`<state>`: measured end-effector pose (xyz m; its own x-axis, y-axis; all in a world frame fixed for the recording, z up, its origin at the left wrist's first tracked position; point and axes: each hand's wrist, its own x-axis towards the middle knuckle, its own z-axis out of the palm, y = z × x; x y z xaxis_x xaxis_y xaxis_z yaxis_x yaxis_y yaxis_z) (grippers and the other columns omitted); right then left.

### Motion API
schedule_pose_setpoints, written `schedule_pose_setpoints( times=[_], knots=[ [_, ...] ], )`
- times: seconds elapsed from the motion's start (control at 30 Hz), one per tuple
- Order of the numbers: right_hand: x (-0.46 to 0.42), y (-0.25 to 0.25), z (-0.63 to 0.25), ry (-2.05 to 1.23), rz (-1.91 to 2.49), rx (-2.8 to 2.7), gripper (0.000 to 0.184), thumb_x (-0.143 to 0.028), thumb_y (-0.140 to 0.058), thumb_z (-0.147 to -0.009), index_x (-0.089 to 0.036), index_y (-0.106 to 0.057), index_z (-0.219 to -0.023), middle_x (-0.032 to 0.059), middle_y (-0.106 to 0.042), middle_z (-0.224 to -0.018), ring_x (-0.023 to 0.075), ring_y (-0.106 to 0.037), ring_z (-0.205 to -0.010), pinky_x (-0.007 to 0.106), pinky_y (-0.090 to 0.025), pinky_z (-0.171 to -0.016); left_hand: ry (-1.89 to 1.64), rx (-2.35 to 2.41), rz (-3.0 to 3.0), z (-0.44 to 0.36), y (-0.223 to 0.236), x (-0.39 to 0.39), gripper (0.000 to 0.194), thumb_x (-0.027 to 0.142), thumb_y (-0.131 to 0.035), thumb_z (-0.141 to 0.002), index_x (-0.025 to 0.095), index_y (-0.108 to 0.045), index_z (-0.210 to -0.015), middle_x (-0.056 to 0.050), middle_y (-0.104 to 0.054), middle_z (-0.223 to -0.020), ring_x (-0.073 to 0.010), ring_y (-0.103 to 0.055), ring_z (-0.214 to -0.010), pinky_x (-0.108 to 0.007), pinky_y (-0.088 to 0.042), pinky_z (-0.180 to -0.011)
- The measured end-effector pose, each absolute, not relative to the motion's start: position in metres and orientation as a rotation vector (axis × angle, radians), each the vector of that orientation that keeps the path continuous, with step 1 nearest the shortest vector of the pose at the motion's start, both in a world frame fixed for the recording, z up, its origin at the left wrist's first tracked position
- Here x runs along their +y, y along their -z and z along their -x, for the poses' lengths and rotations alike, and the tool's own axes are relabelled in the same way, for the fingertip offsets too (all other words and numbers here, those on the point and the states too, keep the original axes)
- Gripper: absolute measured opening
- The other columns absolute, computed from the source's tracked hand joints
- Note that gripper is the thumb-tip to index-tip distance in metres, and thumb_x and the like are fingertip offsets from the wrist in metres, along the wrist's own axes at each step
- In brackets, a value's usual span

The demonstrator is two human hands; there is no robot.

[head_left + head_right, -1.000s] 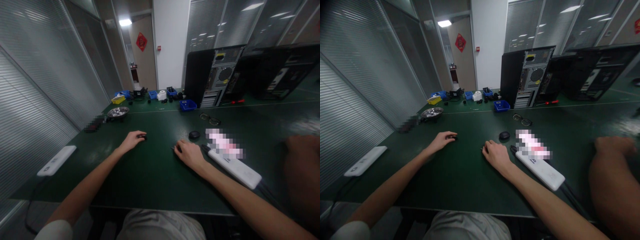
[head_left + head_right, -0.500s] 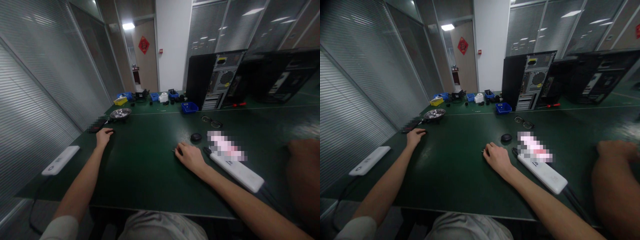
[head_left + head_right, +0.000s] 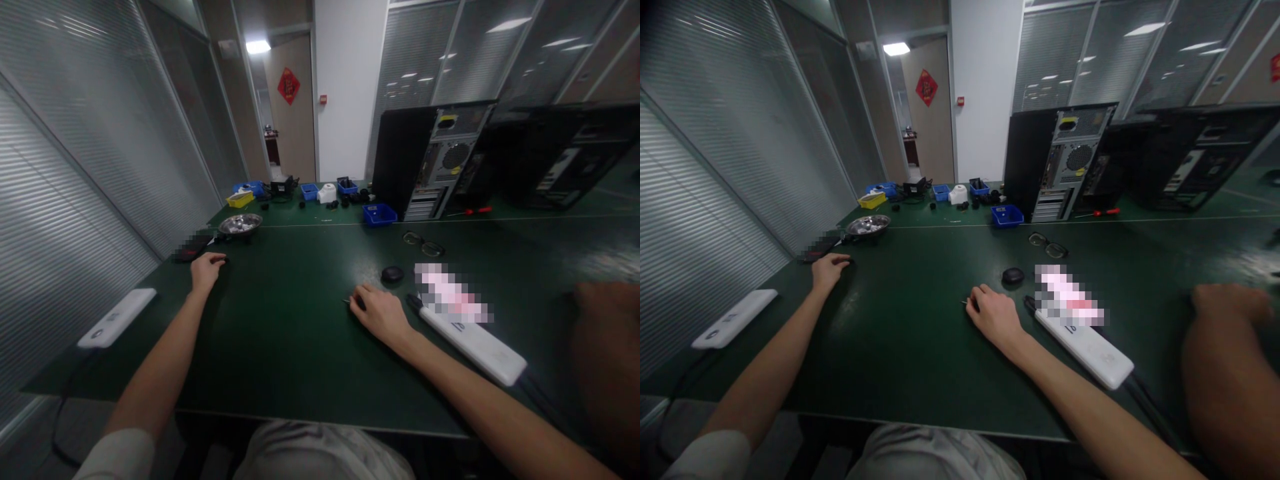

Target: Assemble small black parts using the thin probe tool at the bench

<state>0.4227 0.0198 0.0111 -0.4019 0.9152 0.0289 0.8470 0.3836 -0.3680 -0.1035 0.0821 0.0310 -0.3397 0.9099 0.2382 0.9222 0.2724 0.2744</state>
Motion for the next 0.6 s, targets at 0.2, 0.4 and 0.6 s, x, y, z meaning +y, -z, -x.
schedule_pose_setpoints(
  times=[0.2,0.4,0.6],
  knots=[
    [0.020,-0.010,-0.422,-0.439,1.561,-2.420,0.026,-0.041,-0.046,-0.104,-0.023,-0.065,-0.100,0.0037,-0.068,-0.103,0.0165,-0.066,-0.081,0.027,-0.035,-0.064,0.424,-2.400,1.850,0.100,-0.033,0.081,0.031,0.037,-0.061,-0.098,0.014,-0.066,-0.117,-0.011,-0.067,-0.121,-0.0238,-0.064,-0.113,-0.048,-0.051,-0.103],
    [0.020,-0.010,-0.422,-0.434,1.573,-2.431,0.026,-0.040,-0.046,-0.105,-0.023,-0.065,-0.101,0.0039,-0.068,-0.104,0.0174,-0.067,-0.086,0.027,-0.037,-0.066,0.258,-2.353,1.875,0.090,-0.031,0.079,0.031,0.037,-0.060,-0.098,0.014,-0.065,-0.118,-0.011,-0.064,-0.123,-0.0247,-0.062,-0.113,-0.048,-0.050,-0.102],
    [0.019,-0.012,-0.421,-0.441,1.589,-2.443,0.027,-0.042,-0.046,-0.104,-0.023,-0.065,-0.100,0.0041,-0.068,-0.105,0.0175,-0.067,-0.088,0.027,-0.038,-0.066,0.244,-2.349,1.843,0.090,-0.028,0.080,0.027,0.034,-0.060,-0.098,0.013,-0.066,-0.115,-0.011,-0.065,-0.122,-0.0248,-0.061,-0.115,-0.048,-0.049,-0.103]
  ],
)
